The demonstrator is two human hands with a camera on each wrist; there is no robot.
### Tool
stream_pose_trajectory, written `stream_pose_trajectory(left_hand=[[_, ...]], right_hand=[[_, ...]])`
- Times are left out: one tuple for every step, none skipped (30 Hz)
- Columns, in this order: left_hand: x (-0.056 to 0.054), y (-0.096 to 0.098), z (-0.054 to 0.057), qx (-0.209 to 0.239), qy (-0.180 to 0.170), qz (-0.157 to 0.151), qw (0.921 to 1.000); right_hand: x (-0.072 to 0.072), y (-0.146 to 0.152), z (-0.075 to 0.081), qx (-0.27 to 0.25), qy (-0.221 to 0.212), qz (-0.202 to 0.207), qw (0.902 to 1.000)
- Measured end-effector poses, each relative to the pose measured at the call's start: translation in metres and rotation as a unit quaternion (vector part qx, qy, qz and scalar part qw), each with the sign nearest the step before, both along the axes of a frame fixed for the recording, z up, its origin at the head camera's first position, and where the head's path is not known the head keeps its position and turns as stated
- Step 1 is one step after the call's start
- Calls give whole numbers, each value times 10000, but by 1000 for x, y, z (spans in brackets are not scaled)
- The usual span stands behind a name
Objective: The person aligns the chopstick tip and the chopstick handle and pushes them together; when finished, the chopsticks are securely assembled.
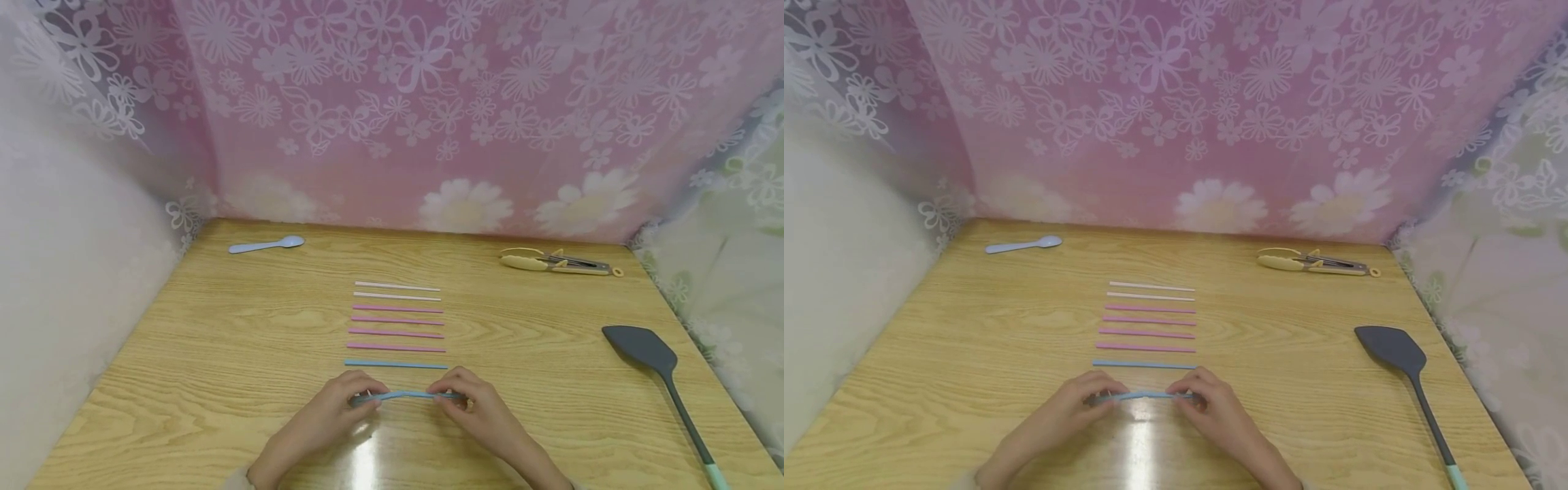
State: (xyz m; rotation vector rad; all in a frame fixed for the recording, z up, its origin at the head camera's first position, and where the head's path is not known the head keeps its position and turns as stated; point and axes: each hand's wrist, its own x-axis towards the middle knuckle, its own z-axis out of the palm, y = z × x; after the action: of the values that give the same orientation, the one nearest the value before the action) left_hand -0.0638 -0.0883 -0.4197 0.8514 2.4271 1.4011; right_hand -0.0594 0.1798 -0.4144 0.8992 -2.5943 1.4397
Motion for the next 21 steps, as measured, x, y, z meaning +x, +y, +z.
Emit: stream_pose_trajectory(left_hand=[[0,0,0,34,16,-27,10000],[-1,0,0,70,41,-59,9999],[-1,0,0,104,57,-81,9999],[-1,-1,0,125,70,-94,9999],[-2,-1,1,147,83,-107,9998],[-2,-1,2,166,87,-118,9998],[-3,-1,2,180,113,-130,9997],[-4,-2,3,198,128,-148,9996],[-4,-2,4,203,127,-150,9996],[-5,-2,5,212,130,-160,9996],[-5,-2,6,230,149,-180,9995],[-6,-2,6,237,176,-199,9994],[-7,-2,7,254,217,-237,9992],[-7,-2,8,264,256,-270,9990],[-8,-2,8,269,311,-302,9987],[-8,-2,9,290,362,-348,9983],[-9,-1,10,296,428,-391,9979],[-9,-1,10,296,474,-426,9975],[-10,-1,11,297,508,-458,9972],[-10,-1,11,297,538,-474,9970],[-10,-1,12,298,558,-486,9968]], right_hand=[[0,0,0,-7,15,-40,10000],[0,-1,1,-10,8,-80,10000],[0,-2,2,2,-6,-128,9999],[1,-3,2,25,-26,-175,9998],[1,-3,3,32,-59,-213,9998],[1,-4,4,34,-86,-249,9996],[2,-5,4,37,-100,-279,9996],[2,-6,5,43,-101,-303,9995],[2,-6,6,50,-87,-322,9994],[3,-7,6,54,-59,-336,9994],[3,-7,7,51,-25,-342,9994],[3,-8,8,53,23,-349,9994],[3,-8,8,52,77,-352,9993],[4,-8,9,48,129,-346,9993],[4,-9,10,40,184,-335,9993],[4,-9,11,25,237,-324,9992],[5,-9,12,6,289,-306,9991],[5,-9,12,-5,338,-288,9990],[5,-10,13,-14,392,-269,9989],[5,-10,13,-22,450,-252,9987],[6,-10,14,-36,510,-236,9984]])
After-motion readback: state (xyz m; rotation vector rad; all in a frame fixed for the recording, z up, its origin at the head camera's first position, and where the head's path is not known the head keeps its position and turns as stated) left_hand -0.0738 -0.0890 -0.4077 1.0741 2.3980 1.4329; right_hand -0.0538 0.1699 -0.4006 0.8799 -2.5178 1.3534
